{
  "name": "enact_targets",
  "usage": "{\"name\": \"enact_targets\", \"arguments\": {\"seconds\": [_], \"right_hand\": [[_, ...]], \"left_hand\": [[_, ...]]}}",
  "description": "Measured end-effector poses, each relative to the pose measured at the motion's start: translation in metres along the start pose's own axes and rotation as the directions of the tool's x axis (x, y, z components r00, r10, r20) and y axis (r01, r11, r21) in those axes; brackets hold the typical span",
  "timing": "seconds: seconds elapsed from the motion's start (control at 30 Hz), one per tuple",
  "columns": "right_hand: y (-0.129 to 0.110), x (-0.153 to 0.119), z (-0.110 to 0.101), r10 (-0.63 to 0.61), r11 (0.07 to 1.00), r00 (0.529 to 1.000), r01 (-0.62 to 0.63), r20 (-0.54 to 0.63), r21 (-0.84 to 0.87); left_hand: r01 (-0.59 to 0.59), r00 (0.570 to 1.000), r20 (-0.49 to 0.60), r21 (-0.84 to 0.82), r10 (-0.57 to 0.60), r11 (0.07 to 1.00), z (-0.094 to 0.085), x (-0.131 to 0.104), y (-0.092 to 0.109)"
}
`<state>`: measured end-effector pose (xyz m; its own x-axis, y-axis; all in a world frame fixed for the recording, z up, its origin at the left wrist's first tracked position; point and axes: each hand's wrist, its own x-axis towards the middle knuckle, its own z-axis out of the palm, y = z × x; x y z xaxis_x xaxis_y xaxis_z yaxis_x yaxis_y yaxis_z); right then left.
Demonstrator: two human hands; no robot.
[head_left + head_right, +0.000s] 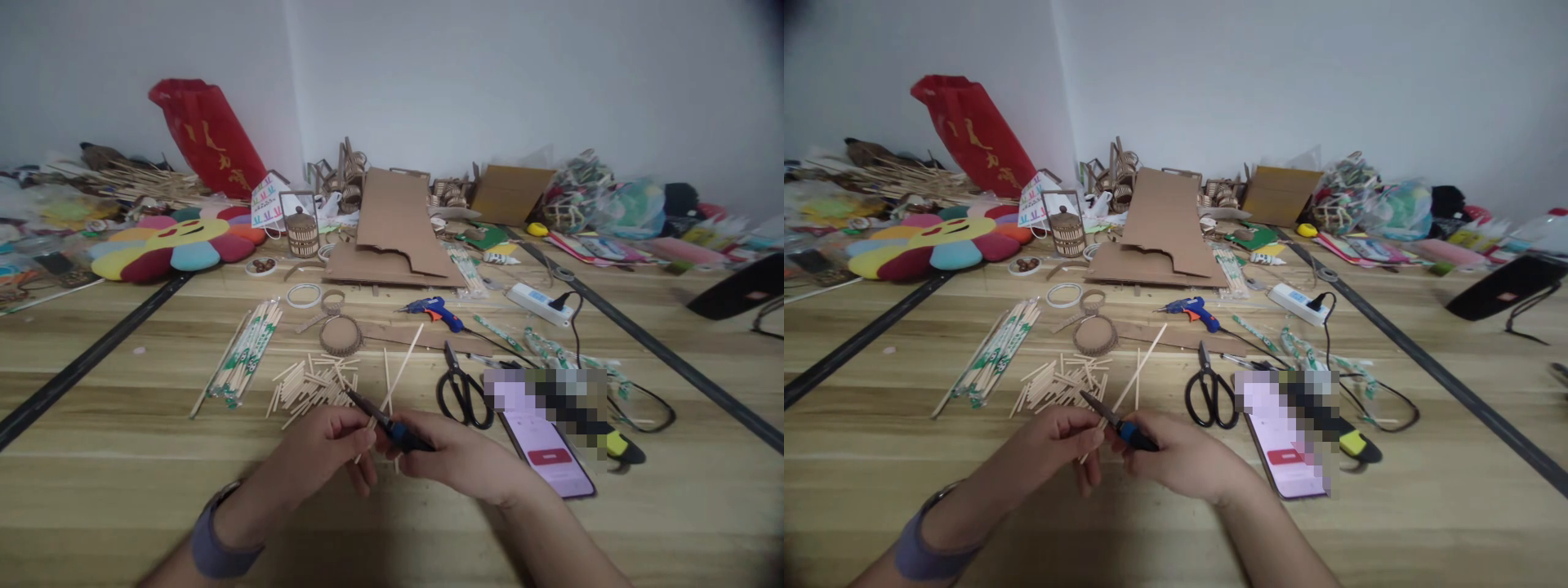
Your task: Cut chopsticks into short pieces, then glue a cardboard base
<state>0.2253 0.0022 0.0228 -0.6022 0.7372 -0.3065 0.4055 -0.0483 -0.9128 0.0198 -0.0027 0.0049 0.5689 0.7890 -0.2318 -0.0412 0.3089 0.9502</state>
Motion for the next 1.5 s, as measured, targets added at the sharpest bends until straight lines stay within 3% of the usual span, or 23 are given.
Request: {"name": "enact_targets", "arguments": {"seconds": [0.43, 0.83, 1.13, 1.27, 1.5], "right_hand": [[0.005, 0.003, 0.002, -0.024, 0.997, 0.999, 0.022, -0.027, -0.078], [0.001, 0.005, 0.012, -0.077, 0.977, 0.989, 0.05, -0.126, -0.206], [-0.001, 0.008, 0.017, -0.078, 0.967, 0.977, 0.026, -0.197, -0.254], [0.0, 0.007, 0.012, -0.099, 0.979, 0.982, 0.068, -0.161, -0.192], [0.002, 0.005, 0.006, -0.052, 0.991, 0.998, 0.057, -0.038, 0.123]], "left_hand": [[0.023, 1.0, -0.01, 0.047, -0.022, 0.999, -0.003, 0.0, -0.006], [0.065, 0.998, -0.024, 0.099, -0.063, 0.993, -0.005, 0.0, -0.002], [0.008, 0.999, -0.032, 0.04, -0.006, 0.999, -0.007, 0.001, -0.002], [-0.014, 0.998, -0.064, 0.062, 0.018, 0.998, -0.004, 0.0, 0.0], [0.043, 0.995, -0.095, 0.049, -0.039, 0.998, 0.003, 0.0, 0.001]]}}
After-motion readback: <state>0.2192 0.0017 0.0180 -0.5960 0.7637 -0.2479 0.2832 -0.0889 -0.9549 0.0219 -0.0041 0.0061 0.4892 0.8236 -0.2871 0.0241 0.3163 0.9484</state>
